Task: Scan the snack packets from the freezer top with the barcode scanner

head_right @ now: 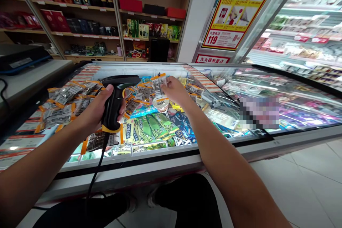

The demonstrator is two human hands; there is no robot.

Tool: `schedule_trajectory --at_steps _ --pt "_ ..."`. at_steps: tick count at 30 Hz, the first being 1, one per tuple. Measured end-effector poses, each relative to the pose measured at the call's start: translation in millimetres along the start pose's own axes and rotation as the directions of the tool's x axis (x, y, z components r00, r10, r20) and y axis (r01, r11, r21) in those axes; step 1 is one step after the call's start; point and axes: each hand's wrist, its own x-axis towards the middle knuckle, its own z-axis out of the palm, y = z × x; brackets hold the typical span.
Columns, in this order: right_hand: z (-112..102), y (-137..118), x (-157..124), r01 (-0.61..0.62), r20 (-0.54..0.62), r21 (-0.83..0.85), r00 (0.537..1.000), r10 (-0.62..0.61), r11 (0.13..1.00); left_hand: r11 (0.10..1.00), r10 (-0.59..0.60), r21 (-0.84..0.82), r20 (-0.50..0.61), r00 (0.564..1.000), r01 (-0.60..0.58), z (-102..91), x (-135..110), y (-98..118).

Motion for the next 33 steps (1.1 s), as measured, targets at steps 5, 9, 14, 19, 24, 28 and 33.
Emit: schedule_trajectory --at_steps 5,9,14,19,24,28,33 --pt "0.9 35.6 16.6 0.053 -0.216 -0.406 0.965 -0.152 0.912 0.999 0.011 0.038 -0.013 1.000 -0.011 -0.7 0.3 -1.3" --pt "25.8 23.5 13.4 0.280 -0.058 -0.294 0.949 -0.309 0.914 0.999 0.023 0.036 0.010 1.000 -0.024 -3.7 2.5 -5.4" --pt "63.4 1.4 7.0 0.352 0.206 -0.143 0.925 -0.320 0.925 1.000 0.027 0.010 0.027 0.999 -0.027 -4.0 3.1 -6.6" --pt "60.3 -0.2 10.9 0.314 0.139 -0.130 0.945 -0.296 0.940 1.000 0.019 -0.008 0.034 0.999 -0.019 -3.7 2.6 -7.3" --pt "39.1 -3.1 7.7 0.280 0.008 0.069 0.960 -0.281 0.957 0.999 0.019 0.046 0.035 0.999 -0.021 -4.1 2.4 -8.8" --pt "29.0 -5.3 4.0 0.388 -0.022 0.172 0.921 -0.390 0.906 0.998 0.009 0.060 0.010 1.000 -0.010 -3.2 2.6 -8.2" --pt "26.4 -4.4 2.2 0.433 -0.008 0.132 0.900 -0.436 0.892 0.996 0.012 0.088 0.030 0.999 -0.015 -2.7 2.3 -7.1"
